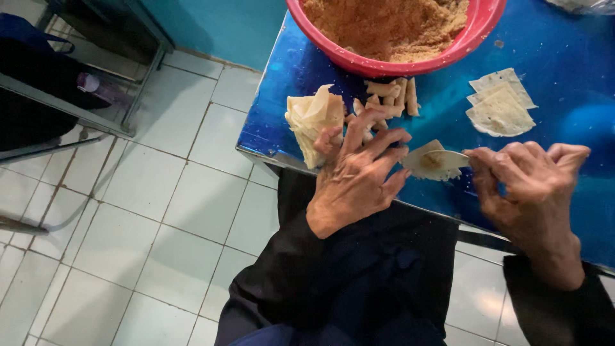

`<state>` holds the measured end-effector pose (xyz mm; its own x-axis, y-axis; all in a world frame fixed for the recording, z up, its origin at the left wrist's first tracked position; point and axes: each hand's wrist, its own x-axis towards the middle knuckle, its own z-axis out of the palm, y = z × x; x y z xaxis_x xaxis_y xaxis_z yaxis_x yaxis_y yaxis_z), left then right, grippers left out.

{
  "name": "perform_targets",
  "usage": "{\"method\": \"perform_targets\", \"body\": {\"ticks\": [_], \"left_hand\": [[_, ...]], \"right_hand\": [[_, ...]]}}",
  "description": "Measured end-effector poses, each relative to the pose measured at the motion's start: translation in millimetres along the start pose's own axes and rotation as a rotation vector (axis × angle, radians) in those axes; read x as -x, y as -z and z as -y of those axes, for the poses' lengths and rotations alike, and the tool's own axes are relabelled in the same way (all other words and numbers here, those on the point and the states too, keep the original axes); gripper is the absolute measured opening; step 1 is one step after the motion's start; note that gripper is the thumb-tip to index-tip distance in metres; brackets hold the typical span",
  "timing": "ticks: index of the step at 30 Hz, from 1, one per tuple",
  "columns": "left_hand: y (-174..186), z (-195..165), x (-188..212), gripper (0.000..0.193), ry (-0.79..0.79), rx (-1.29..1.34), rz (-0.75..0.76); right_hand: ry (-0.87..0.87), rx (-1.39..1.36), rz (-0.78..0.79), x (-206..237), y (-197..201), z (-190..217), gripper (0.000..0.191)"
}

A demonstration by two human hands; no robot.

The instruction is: The person sits at a small blue table and makes filled rolls from thin square pastry wrappers. They place a wrapper on the table, spoon brown filling from a red bowl onto it using a spoon, then fold and roll the wrapper by hand into a cylinder and set it with the finished rolls.

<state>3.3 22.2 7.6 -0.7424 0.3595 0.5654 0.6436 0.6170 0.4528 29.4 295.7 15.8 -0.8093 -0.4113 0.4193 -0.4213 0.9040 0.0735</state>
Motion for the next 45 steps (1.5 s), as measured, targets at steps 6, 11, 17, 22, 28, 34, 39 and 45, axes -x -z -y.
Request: {"method": "perform_targets", "body": {"ticks": [6, 11, 17, 22, 28, 34, 39, 45], "left_hand": [[-4.3, -1.0, 1.5, 0.026, 0.004, -0.031, -0.012], [-7.5, 0.8, 2.2, 0.024, -0.008, -0.005, -0.008], [-9.1, 0.1, 1.8, 0.022, -0.009, -0.015, -0.020], [-6.2, 0.9, 3.4, 0.025, -0.005, -0.005, -0.015], [-10.8, 2.5, 6.2, 0.028, 0.008, -0.033, -0.078], [-13.7, -5.5, 9.3, 0.014, -0.004, -0.134, -0.174], [-20.1, -10.4, 8.7, 0.009, 0.065, -0.080, -0.175], [-22.4, -10.4, 7.9, 0.009, 0.098, -0.101, -0.180]], "right_hand": [[0.083, 0.214, -0.086, 12.3, 1.8, 4.6, 0.012], [0.078, 0.253, -0.098, 22.4, 3.3, 8.7, 0.018], [0.099, 0.249, -0.092, 24.7, 4.3, 7.7, 0.021], [0.144, 0.254, -0.144, 19.4, 9.9, 9.8, 0.019], [0.093, 0.036, -0.158, -14.8, 22.1, -6.2, 0.016], [0.237, -0.030, -0.252, -124.3, 13.4, -6.8, 0.022], [0.298, 0.057, -0.236, -143.0, -4.0, 16.2, 0.018], [0.094, 0.083, 0.058, -43.1, 24.6, 2.2, 0.020]]}}
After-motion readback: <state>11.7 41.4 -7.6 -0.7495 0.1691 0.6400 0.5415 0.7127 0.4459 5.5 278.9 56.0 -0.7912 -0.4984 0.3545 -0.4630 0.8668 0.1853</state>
